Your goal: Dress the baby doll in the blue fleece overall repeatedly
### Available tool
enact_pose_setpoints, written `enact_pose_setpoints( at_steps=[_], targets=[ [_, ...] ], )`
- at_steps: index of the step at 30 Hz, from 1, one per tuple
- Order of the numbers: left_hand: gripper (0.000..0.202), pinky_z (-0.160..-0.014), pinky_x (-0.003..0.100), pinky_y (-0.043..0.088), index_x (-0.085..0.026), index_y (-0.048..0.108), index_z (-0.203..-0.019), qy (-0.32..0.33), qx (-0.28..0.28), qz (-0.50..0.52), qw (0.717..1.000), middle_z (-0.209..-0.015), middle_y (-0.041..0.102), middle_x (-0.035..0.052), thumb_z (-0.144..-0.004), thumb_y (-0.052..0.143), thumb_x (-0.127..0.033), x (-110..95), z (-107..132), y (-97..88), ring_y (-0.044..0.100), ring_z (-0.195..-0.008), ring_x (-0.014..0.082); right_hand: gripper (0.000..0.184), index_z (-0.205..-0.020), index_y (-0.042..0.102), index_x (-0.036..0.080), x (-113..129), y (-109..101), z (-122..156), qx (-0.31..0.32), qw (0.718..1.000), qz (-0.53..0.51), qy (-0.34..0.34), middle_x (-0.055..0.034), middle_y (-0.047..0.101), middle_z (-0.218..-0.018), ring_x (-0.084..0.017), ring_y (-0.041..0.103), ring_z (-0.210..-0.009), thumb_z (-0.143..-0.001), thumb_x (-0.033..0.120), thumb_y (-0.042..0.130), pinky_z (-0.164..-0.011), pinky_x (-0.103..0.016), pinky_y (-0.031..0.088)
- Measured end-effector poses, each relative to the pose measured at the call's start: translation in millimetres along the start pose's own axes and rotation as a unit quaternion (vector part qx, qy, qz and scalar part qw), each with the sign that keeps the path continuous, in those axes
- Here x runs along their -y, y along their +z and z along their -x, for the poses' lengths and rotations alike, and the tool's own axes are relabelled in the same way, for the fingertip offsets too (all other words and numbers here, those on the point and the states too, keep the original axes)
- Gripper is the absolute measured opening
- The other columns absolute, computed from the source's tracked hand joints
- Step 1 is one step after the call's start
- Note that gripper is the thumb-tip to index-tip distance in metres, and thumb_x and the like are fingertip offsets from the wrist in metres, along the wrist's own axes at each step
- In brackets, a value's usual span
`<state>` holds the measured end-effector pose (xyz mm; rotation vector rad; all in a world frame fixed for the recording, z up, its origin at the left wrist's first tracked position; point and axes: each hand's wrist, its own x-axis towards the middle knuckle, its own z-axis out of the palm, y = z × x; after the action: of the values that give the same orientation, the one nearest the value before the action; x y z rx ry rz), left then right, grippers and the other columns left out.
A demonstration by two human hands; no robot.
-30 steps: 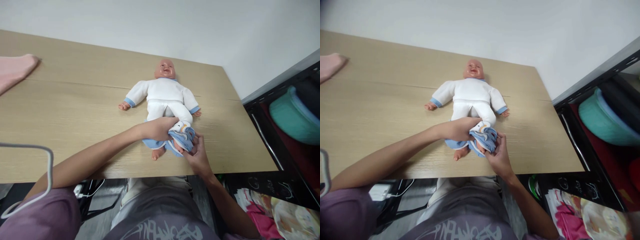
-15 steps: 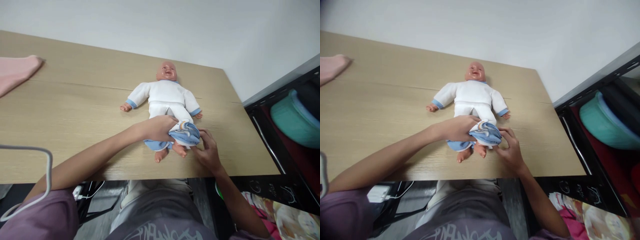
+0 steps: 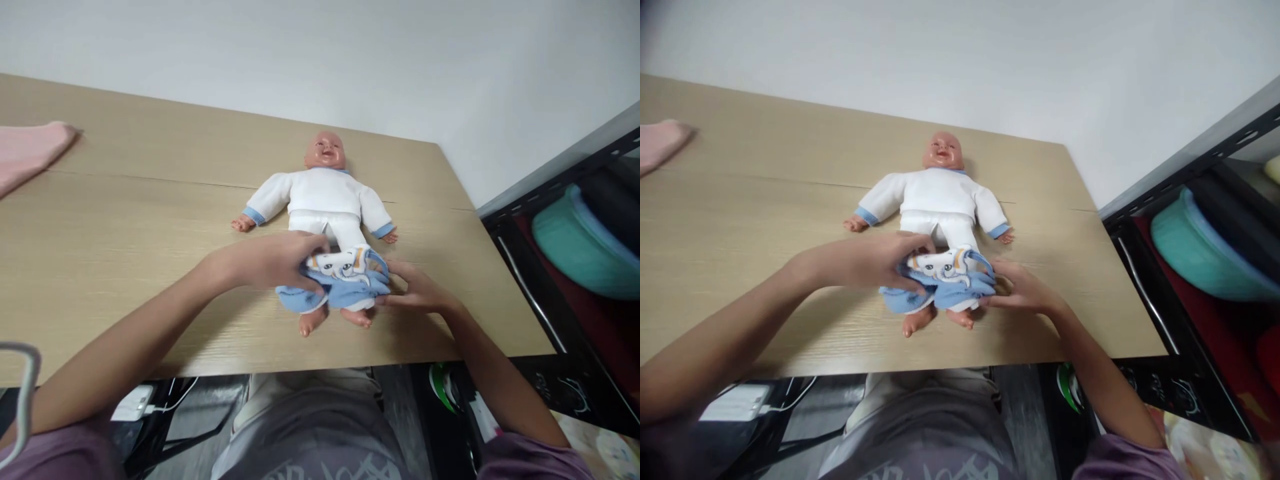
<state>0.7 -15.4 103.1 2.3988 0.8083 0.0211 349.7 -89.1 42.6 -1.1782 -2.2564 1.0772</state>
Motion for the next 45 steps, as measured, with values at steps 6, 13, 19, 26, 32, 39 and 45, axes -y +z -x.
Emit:
enact_pose_setpoints(
  at_steps=[6,13,19,26,32,39,45],
  targets=[
    [0.039,-0.072,0.030,0.051,-0.024,0.077,-0.114,-0.006,0.071,0.123,0.990,-0.099,0.079,0.0019,-0.094,0.079,-0.056,33.4,9.7,-12.4,0.072,-0.086,0.0216,0.030,-0.115,0.073,0.029,-18.6,5.0,-21.9,-0.083,0.987,-0.138,-0.004,-0.0026,0.071,-0.107,-0.026,0.067,-0.101,-0.103,0.057,0.074,-0.095,-0.041,0.057],
    [0.036,-0.130,0.052,0.043,-0.024,0.079,-0.115,0.066,-0.236,0.158,0.957,-0.145,0.068,0.0122,-0.096,0.078,-0.054,72.0,0.8,16.2,0.059,-0.142,0.0353,0.039,-0.112,0.068,0.028,-13.4,9.0,-68.4,-0.168,0.967,-0.192,-0.018,-0.0016,0.061,-0.103,-0.023,0.059,-0.095,-0.094,0.060,0.080,-0.086,-0.036,0.051],
    [0.042,-0.109,0.042,0.054,-0.019,0.069,-0.121,-0.013,-0.299,0.330,0.895,-0.121,0.074,0.0083,-0.101,0.072,-0.056,87.4,-26.5,42.0,0.069,-0.116,0.0295,0.049,-0.099,0.053,0.030,-27.8,24.8,-105.9,-0.282,0.926,-0.249,0.037,0.0048,0.054,-0.082,-0.019,0.053,-0.076,-0.085,0.062,0.087,-0.073,-0.032,0.046],
    [0.038,-0.125,0.048,0.042,-0.022,0.071,-0.115,-0.014,-0.339,0.213,0.916,-0.136,0.068,0.0113,-0.098,0.069,-0.056,84.8,-22.3,43.6,0.058,-0.136,0.0354,0.024,-0.098,0.066,0.026,-18.4,18.2,-99.0,-0.282,0.953,-0.110,-0.009,-0.0009,0.062,-0.097,-0.023,0.060,-0.096,-0.098,0.049,0.073,-0.093,-0.037,0.051],
    [0.035,-0.098,0.042,0.053,-0.019,0.065,-0.110,-0.042,-0.357,0.258,0.897,-0.105,0.071,0.0064,-0.099,0.061,-0.052,80.1,-34.7,29.1,0.065,-0.103,0.0291,0.028,-0.098,0.061,0.029,-15.0,0.3,-123.1,-0.259,0.946,-0.195,-0.021,0.0008,0.061,-0.092,-0.022,0.059,-0.089,-0.094,0.051,0.078,-0.086,-0.035,0.052],
    [0.029,-0.090,0.036,0.048,-0.022,0.059,-0.094,-0.100,-0.386,0.316,0.861,-0.090,0.059,0.0002,-0.091,0.064,-0.051,90.3,-32.1,57.4,0.057,-0.091,0.0239,0.042,-0.090,0.063,0.027,-46.7,20.0,-110.8,-0.275,0.939,-0.196,0.059,0.0019,0.060,-0.087,-0.022,0.059,-0.088,-0.090,0.066,0.079,-0.088,-0.036,0.054],
    [0.033,-0.090,0.036,0.051,-0.025,0.057,-0.101,-0.135,-0.425,0.368,0.816,-0.093,0.060,0.0003,-0.094,0.067,-0.055,92.7,-32.6,67.7,0.057,-0.094,0.0240,0.040,-0.109,0.062,0.031,-42.6,29.5,-101.4,-0.254,0.880,-0.385,0.112,-0.0020,0.073,-0.101,-0.029,0.072,-0.098,-0.089,0.061,0.080,-0.089,-0.044,0.063]
  ],
)
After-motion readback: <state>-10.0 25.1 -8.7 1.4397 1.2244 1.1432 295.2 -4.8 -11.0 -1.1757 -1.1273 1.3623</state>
